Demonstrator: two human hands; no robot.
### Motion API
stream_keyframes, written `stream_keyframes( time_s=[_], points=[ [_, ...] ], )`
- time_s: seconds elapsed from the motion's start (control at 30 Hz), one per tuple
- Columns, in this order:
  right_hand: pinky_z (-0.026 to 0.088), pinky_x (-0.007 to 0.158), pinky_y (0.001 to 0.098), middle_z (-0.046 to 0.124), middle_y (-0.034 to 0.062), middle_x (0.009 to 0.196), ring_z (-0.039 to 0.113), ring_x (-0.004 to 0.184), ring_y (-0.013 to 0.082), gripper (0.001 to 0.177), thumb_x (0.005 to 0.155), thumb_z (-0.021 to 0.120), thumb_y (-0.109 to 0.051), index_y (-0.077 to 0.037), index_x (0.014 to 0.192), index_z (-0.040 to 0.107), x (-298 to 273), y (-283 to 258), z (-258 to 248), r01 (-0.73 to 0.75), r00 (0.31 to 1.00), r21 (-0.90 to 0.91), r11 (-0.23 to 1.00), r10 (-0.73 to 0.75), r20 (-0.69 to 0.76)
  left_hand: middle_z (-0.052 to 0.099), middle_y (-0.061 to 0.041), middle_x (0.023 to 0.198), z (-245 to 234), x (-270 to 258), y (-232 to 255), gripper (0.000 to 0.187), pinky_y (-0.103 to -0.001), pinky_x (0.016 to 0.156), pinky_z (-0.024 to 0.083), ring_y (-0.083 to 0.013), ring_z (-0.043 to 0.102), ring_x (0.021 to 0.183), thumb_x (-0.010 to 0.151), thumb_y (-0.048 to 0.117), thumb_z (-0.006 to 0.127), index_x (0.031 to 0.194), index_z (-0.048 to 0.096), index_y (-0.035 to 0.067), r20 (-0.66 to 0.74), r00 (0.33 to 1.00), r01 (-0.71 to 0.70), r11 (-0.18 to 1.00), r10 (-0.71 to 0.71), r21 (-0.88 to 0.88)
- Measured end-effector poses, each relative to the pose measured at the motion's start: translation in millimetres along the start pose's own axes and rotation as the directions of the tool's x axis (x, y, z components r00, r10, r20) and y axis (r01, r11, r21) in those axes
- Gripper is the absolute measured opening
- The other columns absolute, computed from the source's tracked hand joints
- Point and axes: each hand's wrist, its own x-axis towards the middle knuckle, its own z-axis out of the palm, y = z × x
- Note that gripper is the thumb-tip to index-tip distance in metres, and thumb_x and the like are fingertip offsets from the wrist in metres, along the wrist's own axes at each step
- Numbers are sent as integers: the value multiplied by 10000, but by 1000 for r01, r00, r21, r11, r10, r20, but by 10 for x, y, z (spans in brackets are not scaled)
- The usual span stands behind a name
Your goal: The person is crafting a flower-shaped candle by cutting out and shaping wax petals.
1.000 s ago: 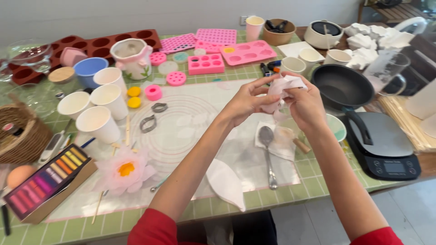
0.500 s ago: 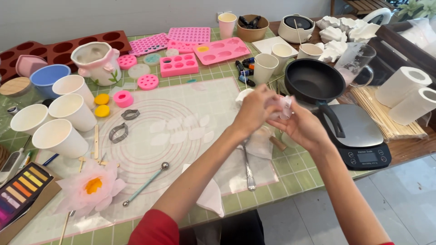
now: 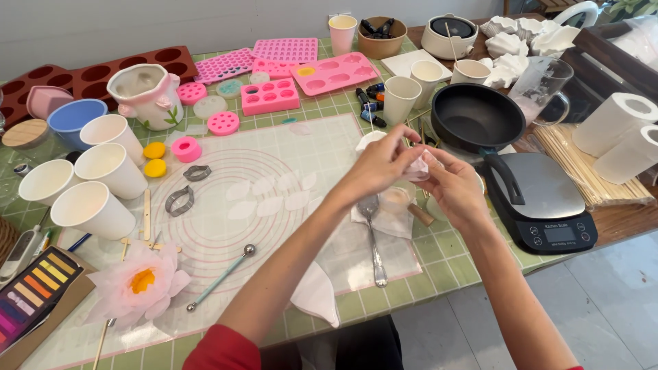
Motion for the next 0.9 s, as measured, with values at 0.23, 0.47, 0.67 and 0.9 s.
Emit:
stream_keyframes(
  time_s=[0.23,0.47,0.67,0.9],
  points=[
    [608,871,353,693,120,1078,713,974,172,443,999,644,-146,-11,1394,497,38,62,34,123,992,-126,984,-127,-19,685,-77,938,-130,-129,118,535,-320,631,560,-159,676,709,768,332,852,1200,674,73,-121,993,2,995,11,101],
    [605,847,308,707,92,1182,716,993,148,420,1062,536,-249,1,1397,575,27,149,10,54,998,-77,996,-56,-27,767,-89,933,11,-95,-165,453,-306,693,589,-133,717,730,694,159,889,1106,748,34,-19,999,-24,993,26,117],
    [538,825,307,666,147,1220,611,1028,127,477,1076,573,-249,-33,1500,550,-158,190,41,338,916,-582,739,-401,21,754,-74,838,-83,-105,-51,574,-270,670,586,-103,724,720,728,97,842,1269,651,68,-14,1000,0,998,0,-62],
    [593,913,303,735,98,1214,745,1061,187,415,1045,503,-289,-20,1348,590,-259,-33,196,19,990,-344,939,30,136,770,-85,819,-57,-107,87,330,-287,651,582,-108,692,690,819,151,841,1134,794,68,-66,997,48,999,-48,-9]
  ],
)
